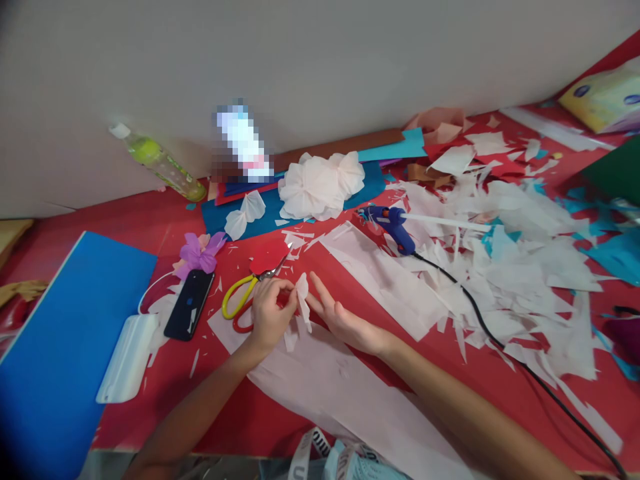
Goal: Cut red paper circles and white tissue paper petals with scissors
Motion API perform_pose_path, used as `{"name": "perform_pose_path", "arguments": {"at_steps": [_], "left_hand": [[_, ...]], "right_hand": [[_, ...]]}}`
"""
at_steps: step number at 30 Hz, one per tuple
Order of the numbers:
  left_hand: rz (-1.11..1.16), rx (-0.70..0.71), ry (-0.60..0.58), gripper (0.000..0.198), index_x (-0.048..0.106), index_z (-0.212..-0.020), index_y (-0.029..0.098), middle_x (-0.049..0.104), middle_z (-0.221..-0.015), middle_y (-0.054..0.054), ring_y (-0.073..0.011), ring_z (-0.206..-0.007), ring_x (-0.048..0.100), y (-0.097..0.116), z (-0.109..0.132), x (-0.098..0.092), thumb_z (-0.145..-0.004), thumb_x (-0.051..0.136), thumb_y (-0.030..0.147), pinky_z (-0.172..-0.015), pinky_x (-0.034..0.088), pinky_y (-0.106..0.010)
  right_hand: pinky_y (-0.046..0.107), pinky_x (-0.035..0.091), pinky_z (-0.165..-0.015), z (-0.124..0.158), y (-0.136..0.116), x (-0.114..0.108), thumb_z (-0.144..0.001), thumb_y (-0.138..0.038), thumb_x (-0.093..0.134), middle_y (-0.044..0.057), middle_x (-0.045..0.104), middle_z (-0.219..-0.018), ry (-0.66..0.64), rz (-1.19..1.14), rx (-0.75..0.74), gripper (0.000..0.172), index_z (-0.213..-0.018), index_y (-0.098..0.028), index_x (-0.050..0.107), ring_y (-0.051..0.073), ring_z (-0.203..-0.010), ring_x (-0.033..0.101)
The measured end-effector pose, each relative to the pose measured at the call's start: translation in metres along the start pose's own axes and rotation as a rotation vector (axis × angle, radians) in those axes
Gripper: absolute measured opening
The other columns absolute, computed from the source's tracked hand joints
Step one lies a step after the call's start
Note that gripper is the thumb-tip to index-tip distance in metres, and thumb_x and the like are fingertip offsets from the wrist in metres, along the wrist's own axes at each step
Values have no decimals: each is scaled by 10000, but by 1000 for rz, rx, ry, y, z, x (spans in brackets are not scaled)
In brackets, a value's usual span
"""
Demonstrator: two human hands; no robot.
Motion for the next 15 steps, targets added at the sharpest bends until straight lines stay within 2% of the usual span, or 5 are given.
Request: {"name": "perform_pose_path", "arguments": {"at_steps": [5, 7, 9, 12, 15], "left_hand": [[-63, -13, -48, 98, 490, -711, 198, 590, -684, 12, -158, -689, 525, -5, 0, 5, -777, 535, 141, -700, 358, -298], [-130, -17, -98, 103, 497, -701, 195, 591, -665, 20, -153, -678, 527, -7, 0, 10, -768, 549, 135, -709, 340, -306], [-206, -16, -162, 118, 504, -675, 195, 585, -630, 29, -149, -665, 526, -8, 0, 16, -763, 559, 138, -719, 320, -318], [-279, -10, -246, 146, 507, -629, 194, 582, -595, 38, -145, -646, 520, -10, 2, 24, -751, 574, 152, -717, 295, -331], [-290, -20, -299, 147, 515, -615, 192, 596, -599, 41, -139, -630, 516, -11, 4, 29, -739, 583, 152, -706, 281, -334]], "right_hand": [[324, 441, -812, -6, 5, 4, -921, -276, -129, 78, 647, -1063, 2, -330, 55, 548, -1460, -243, -34, 143, -889, 617], [331, 465, -792, -8, 12, -6, -928, -319, -105, 97, 614, -1133, 134, -423, 67, 553, -1458, -254, 40, 154, -931, 613], [357, 476, -829, -5, 21, -22, -957, -375, 50, 100, 524, -1269, 326, -455, 64, 484, -1423, -297, 154, 175, -1057, 568], [402, 446, -926, 7, 24, -49, -938, -345, 320, 82, 490, -1281, 591, -312, 39, 367, -1301, -313, 363, 202, -1142, 508], [433, 424, -954, 12, 4, -58, -897, -236, 416, 85, 545, -1185, 615, 13, -78, 303, -1187, -276, 495, 220, -1130, 503]]}}
Point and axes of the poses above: each hand's wrist, its own z-axis away from the middle knuckle, its own x-axis out of the palm, y = z × x, the point moved 9 cm from there along -z, towards the middle knuckle
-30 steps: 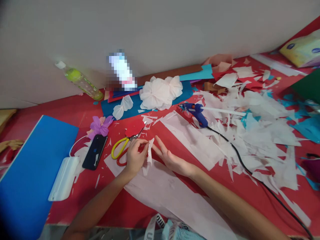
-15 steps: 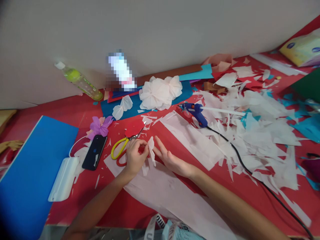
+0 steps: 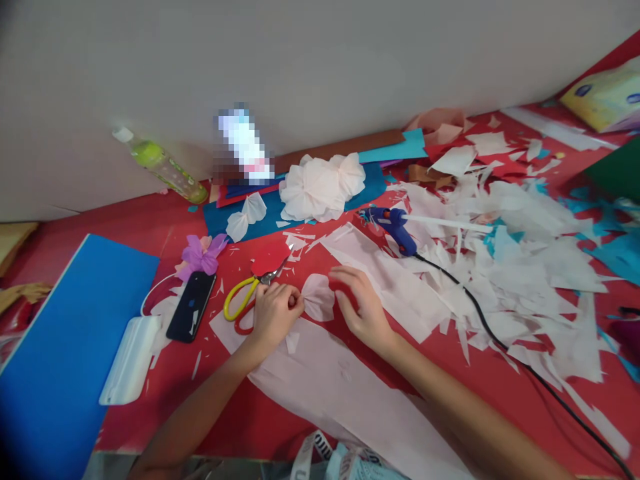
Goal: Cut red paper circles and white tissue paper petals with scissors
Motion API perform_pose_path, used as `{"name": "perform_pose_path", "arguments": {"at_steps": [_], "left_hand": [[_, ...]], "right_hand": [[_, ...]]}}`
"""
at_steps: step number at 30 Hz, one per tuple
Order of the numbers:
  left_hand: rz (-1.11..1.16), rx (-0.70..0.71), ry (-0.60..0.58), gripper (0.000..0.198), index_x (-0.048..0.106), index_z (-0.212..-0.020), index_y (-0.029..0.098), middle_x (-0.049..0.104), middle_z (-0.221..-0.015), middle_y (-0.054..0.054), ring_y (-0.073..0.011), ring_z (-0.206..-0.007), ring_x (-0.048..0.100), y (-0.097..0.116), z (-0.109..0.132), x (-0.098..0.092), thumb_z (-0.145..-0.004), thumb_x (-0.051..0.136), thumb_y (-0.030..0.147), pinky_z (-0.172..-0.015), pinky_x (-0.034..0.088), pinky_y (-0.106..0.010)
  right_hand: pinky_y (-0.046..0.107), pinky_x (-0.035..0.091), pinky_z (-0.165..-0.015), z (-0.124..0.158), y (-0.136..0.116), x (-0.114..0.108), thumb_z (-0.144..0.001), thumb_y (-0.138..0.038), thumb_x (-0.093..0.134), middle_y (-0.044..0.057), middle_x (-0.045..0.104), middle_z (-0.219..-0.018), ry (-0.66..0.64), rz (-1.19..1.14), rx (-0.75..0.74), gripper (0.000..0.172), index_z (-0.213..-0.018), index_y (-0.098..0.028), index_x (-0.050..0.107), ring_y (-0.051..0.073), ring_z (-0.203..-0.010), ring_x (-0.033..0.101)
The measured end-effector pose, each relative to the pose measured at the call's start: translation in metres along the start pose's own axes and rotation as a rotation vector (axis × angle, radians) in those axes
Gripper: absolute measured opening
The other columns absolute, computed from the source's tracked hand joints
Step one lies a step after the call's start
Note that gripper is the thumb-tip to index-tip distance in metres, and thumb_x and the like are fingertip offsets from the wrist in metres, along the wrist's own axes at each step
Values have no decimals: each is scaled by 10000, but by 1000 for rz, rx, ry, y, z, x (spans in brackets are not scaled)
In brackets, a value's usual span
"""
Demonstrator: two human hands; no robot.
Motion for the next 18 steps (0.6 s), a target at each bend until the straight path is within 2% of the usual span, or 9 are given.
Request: {"name": "perform_pose_path", "arguments": {"at_steps": [3, 6, 11, 18], "left_hand": [[15, -4, -43, 144, 527, -621, 191, 604, -605, 41, -136, -625, 517, 1, 0, 2, -751, 587, 169, -702, 277, -331], [12, -10, -71, 147, 541, -630, 192, 607, -607, 39, -138, -633, 515, 1, 0, 2, -769, 589, 193, -699, 276, -330], [6, -18, -93, 155, 541, -627, 197, 604, -614, 38, -140, -652, 506, 1, -2, 0, -775, 584, 181, -700, 276, -328], [26, 63, -91, 161, 520, -630, 199, 576, -619, 28, -145, -671, 489, 5, -3, 3, -777, 572, 155, -704, 295, -322]], "right_hand": [[452, 427, -948, 1, -20, 17, -876, -200, 450, 101, 562, -1208, -159, 207, -213, 319, -1185, -235, 519, 239, -1152, 489], [467, 400, -986, 5, -23, 37, -871, -263, 489, 96, 549, -1268, -291, 360, -289, 377, -1243, -201, 499, 256, -1216, 446], [465, 361, -1027, 8, -13, 52, -872, -345, 498, 78, 499, -1337, -385, 532, -260, 439, -1275, -170, 493, 257, -1253, 415], [468, 331, -1050, 7, -7, 54, -867, -352, 499, 87, 473, -1357, -425, 537, -202, 469, -1297, -165, 479, 257, -1270, 400]]}}
Point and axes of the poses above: each hand's wrist, its own z-axis away from the middle knuckle, its own x-axis out of the palm, y = z × x, the point moved 9 cm from there along -z, towards the middle knuckle
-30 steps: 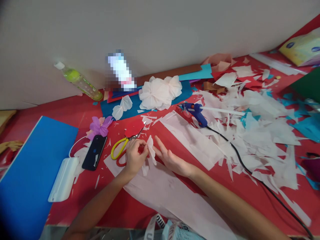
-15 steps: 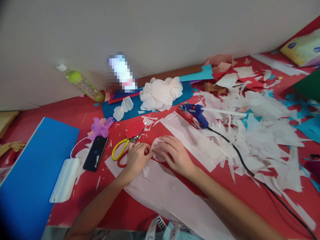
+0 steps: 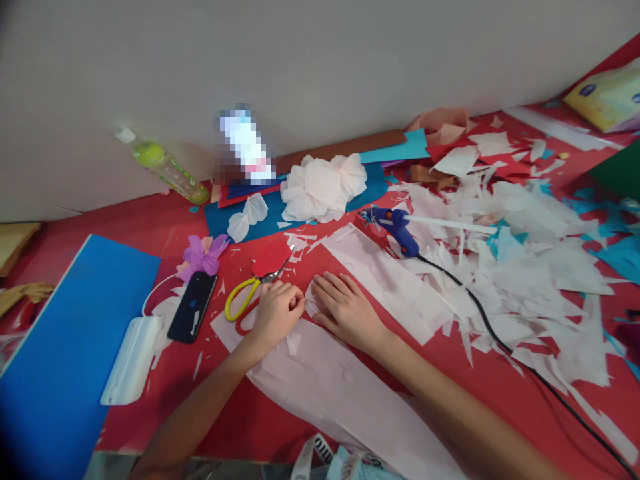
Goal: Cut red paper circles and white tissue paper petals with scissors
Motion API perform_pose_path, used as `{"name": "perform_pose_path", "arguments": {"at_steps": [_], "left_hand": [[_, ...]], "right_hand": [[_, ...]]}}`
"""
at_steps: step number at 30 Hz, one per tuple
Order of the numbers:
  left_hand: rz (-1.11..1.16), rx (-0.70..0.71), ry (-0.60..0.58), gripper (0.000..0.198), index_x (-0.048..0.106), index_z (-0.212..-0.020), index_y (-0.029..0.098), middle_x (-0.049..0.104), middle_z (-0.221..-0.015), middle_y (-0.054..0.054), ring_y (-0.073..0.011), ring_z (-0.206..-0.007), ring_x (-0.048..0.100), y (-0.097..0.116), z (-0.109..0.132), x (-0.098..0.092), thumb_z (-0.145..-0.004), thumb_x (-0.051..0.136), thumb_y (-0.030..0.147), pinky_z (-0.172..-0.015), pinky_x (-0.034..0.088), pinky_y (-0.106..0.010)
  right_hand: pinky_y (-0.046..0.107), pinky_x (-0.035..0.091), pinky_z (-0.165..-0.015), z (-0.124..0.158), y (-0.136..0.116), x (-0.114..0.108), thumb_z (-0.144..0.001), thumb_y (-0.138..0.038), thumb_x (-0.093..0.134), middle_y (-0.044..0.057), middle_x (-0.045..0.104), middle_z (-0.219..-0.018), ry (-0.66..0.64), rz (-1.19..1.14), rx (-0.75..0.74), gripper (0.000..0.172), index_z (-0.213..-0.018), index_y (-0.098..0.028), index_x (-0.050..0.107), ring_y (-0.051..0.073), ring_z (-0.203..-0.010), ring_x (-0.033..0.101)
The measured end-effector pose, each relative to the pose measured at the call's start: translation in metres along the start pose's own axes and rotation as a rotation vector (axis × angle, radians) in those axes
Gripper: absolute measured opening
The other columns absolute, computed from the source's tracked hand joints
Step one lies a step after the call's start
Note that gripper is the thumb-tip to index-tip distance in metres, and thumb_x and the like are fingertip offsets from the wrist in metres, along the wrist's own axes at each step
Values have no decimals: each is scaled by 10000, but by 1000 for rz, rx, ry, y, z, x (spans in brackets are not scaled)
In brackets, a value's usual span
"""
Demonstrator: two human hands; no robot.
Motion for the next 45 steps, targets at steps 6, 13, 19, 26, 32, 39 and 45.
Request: {"name": "perform_pose_path", "arguments": {"at_steps": [6, 13, 19, 26, 32, 39, 45], "left_hand": [[-10, 79, -8, 179, 509, -629, 205, 564, -645, 17, -153, -686, 480, 6, -1, -1, -790, 540, 131, -702, 323, -320], [-79, 90, 18, 161, 506, -652, 200, 576, -676, -9, -175, -707, 488, 10, 2, -1, -790, 522, 119, -676, 330, -324], [-134, 69, 35, 155, 503, -656, 193, 588, -670, -19, -182, -690, 506, 10, 2, 2, -792, 521, 121, -682, 325, -336], [-186, 90, -2, 142, 554, -712, 194, 620, -703, -32, -207, -736, 528, 14, -1, -3, -851, 529, 213, -690, 300, -354], [-132, 73, 14, 164, 573, -699, 201, 631, -697, -25, -194, -723, 527, 12, -1, -11, -854, 522, 210, -699, 295, -356], [-170, 14, 83, 188, 576, -707, 211, 641, -726, -15, -190, -754, 531, -28, -14, -39, -853, 461, 182, -720, 301, -347], [-320, -220, 222, 199, 595, -973, 189, 623, -954, -82, -257, -936, 511, -119, -50, -71, -867, 430, 223, -807, 325, -359]], "right_hand": [[480, 322, -1062, 2, 2, 3, -879, -357, 470, 97, 425, -1392, -12, -38, 23, 518, -1360, -178, 399, 258, -1307, 348], [461, 326, -1066, 3, -1, 1, -886, -306, 453, 88, 390, -1418, 2, -51, 1, 524, -1383, -179, 346, 244, -1329, 309], [501, 273, -1065, 3, -3, -2, -891, -297, 440, 95, 422, -1397, 30, 15, 0, 474, -1345, -168, 398, 266, -1321, 312], [429, 400, -903, 9, 5, -29, -886, -186, 422, 85, 629, -958, 276, -46, 62, 214, -965, -198, 620, 231, -963, 518], [451, 368, -891, 12, 15, -34, -866, -185, 448, 54, 582, -809, 334, -81, 141, 187, -866, -234, 629, 215, -822, 490], [411, 346, -870, 10, 9, -31, -857, -224, 500, 43, 572, -756, 284, -41, 100, 136, -800, -211, 623, 187, -762, 470], [414, 301, -915, 8, -3, -30, -853, -203, 492, 28, 595, -716, 255, -20, 24, 165, -754, -208, 625, 168, -733, 486]]}}
Point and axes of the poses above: each hand's wrist, its own z-axis away from the middle knuckle, its own x-axis out of the palm, y = z × x, the point moved 9 cm from there along -z, towards the middle knuckle
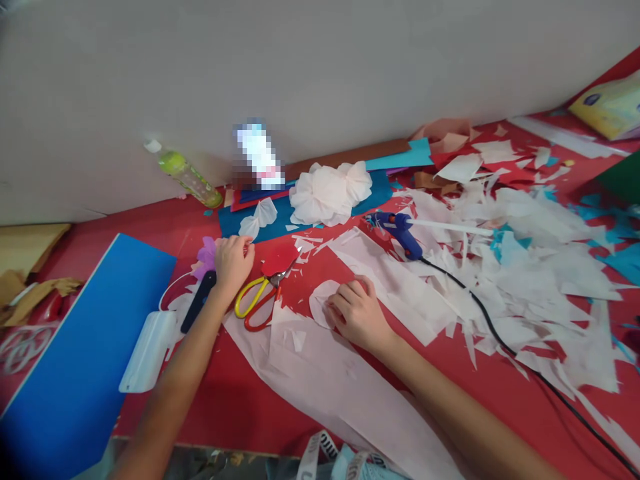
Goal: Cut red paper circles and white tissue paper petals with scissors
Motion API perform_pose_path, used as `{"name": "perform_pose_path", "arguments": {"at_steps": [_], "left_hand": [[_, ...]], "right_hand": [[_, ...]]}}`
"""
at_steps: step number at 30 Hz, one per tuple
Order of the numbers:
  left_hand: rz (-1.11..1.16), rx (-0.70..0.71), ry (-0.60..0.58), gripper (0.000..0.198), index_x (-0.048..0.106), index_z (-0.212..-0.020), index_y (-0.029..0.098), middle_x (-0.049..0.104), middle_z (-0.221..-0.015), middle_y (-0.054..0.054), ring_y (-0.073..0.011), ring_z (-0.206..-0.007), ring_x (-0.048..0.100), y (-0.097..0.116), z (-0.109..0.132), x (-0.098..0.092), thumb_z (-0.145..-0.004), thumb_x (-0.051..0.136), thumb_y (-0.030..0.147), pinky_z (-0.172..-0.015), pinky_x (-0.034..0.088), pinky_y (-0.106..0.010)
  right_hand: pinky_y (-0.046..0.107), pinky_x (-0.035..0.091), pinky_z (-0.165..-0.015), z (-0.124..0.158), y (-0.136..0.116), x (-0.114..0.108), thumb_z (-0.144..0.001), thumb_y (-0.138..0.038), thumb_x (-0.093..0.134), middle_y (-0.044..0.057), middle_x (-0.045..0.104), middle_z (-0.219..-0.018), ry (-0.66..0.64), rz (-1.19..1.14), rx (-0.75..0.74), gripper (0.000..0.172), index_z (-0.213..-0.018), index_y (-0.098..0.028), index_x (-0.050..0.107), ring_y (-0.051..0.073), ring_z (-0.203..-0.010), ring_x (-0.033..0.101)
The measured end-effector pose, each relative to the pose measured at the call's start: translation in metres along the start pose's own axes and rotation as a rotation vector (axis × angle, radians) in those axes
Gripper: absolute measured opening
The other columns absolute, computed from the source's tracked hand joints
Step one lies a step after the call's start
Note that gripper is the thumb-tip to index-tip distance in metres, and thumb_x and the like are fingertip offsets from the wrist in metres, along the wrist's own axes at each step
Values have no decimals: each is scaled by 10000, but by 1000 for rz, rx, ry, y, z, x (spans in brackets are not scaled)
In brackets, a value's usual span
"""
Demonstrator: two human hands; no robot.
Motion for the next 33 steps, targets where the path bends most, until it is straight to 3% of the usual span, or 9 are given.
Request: {"name": "perform_pose_path", "arguments": {"at_steps": [4, 10, 15, 21, 24, 28, 30, 33], "left_hand": [[-37, -86, -24, 284, 545, -1113, 175, 579, -1095, -119, -290, -1026, 466, -31, -27, 21, -881, 396, 244, -818, 320, -383], [-95, -88, -115, 268, 574, -1060, 182, 573, -1066, -127, -293, -1015, 453, -40, -49, 48, -885, 392, 270, -782, 308, -369], [-127, -115, -33, 284, 550, -1103, 177, 555, -1067, -131, -302, -1024, 431, -43, -57, 46, -874, 419, 281, -773, 301, -373], [-124, -101, -80, 234, 618, -968, 182, 540, -1059, -129, -298, -1012, 421, -46, -65, 51, -874, 413, 246, -768, 299, -381], [-106, -72, -39, 211, 627, -935, 180, 553, -1026, -118, -293, -997, 435, -44, -64, 41, -859, 436, 227, -778, 305, -385], [-53, 71, 45, 155, 628, -870, 196, 573, -975, -80, -264, -957, 463, -18, -42, 10, -842, 481, 231, -784, 323, -372], [13, 194, 40, 144, 624, -844, 197, 581, -949, -63, -238, -924, 473, 8, -19, -6, -844, 481, 213, -770, 341, -353], [129, 424, -60, 140, 613, -832, 195, 586, -931, -43, -201, -913, 487, 58, 24, -16, -859, 475, 200, -807, 350, -343]], "right_hand": [[409, 300, -918, 0, -2, 3, -841, -180, 485, 31, 594, -722, -19, -4, 0, 151, -764, -200, 614, 169, -739, 484], [419, 274, -905, 0, -12, 1, -830, -183, 489, 16, 574, -650, -3, 62, -50, 157, -716, -187, 597, 151, -680, 462], [412, 265, -885, 1, -14, 1, -838, -192, 485, 11, 571, -642, 5, 90, -62, 174, -696, -183, 584, 145, -676, 459], [415, 247, -870, 1, -14, 3, -856, -195, 466, 11, 560, -630, 1, 141, -78, 205, -691, -176, 586, 141, -664, 445], [408, 237, -873, 2, -12, 3, -865, -207, 471, 7, 574, -641, 0, 155, -67, 209, -700, -177, 596, 136, -667, 449], [396, 216, -902, 1, -4, -5, -875, -209, 491, 0, 603, -674, 50, 183, -22, 208, -702, -181, 603, 128, -700, 473], [403, 199, -918, 0, 0, -12, -876, -215, 498, 3, 612, -686, 86, 222, -16, 201, -709, -177, 605, 129, -716, 484], [415, 179, -920, -1, 3, -20, -882, -215, 493, 10, 620, -690, 117, 299, -29, 207, -716, -170, 608, 134, -726, 489]]}}
Point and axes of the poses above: each hand's wrist, its own z-axis away from the middle knuckle, its own x-axis out of the palm, y = z × x, the point moved 9 cm from there along -z, towards the middle knuckle
